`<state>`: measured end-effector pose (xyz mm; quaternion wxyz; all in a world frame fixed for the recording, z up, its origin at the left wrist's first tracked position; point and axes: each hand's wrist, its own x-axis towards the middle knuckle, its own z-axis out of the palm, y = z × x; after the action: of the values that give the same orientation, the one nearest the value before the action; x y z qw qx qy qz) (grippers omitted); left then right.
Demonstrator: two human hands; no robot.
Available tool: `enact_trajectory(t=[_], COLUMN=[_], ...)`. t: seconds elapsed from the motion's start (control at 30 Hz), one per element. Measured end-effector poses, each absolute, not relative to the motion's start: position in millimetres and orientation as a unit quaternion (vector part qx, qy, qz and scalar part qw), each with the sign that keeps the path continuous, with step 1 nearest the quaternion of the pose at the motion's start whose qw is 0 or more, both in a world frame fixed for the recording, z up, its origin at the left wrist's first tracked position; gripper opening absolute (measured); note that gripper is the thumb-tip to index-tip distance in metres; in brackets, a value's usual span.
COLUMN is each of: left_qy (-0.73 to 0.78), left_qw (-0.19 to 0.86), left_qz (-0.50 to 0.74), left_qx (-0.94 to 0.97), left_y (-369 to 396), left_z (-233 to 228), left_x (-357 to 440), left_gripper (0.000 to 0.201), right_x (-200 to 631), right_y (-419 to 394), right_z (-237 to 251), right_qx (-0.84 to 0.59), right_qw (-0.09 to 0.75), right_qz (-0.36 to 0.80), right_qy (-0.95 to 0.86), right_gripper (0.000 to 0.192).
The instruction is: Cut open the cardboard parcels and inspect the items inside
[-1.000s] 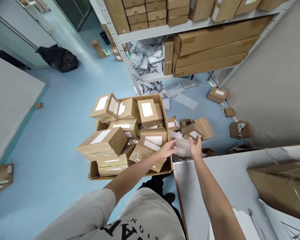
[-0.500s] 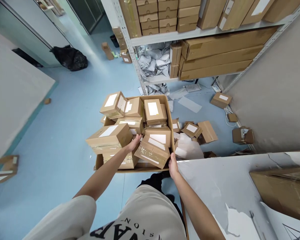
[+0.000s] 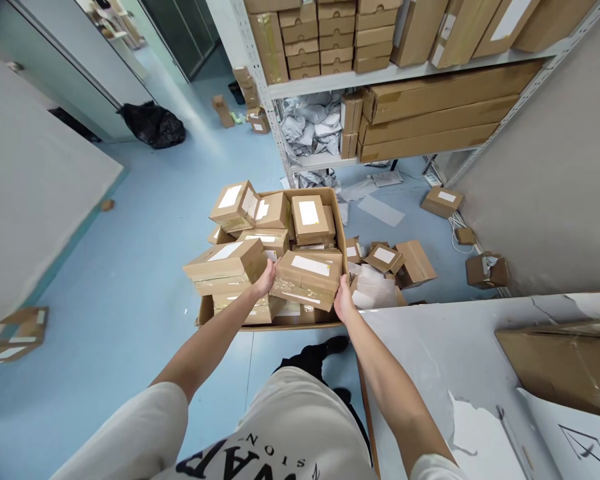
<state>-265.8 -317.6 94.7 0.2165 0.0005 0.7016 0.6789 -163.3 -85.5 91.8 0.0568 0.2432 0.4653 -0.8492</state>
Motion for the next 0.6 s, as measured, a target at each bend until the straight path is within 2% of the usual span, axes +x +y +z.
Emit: enact_trajectory(t=[0.1, 0.27, 0.43, 0.6], left_qy=[0.666, 0.647, 0.671, 0.694], left_qw=[0.235, 0.157, 0.083, 0.101], left_qz=[0.708, 0.741, 0.724, 0.693], left_qx=[0.019, 0.09, 0.137, 0.163], left_y=[-314, -300, -283, -251], left_z=[114, 141, 147, 146], left_x=[-266, -257, -241, -233], left_gripper=[0.078, 0.079, 0.08, 0.092], right_x=[-173, -178, -160, -132], right_y=[-80, -69, -61, -36], right_z=[112, 140, 156, 161], right_qx=[0.203, 0.154, 0.149, 0.142], right_qw=[0.018, -0.049, -0.103, -0.166], right_qz=[-0.842, -0.847, -0.841, -0.834], right_qy=[0.499, 0.506, 0.509, 0.507], right_gripper=[0.074, 0.075, 0.077, 0.081])
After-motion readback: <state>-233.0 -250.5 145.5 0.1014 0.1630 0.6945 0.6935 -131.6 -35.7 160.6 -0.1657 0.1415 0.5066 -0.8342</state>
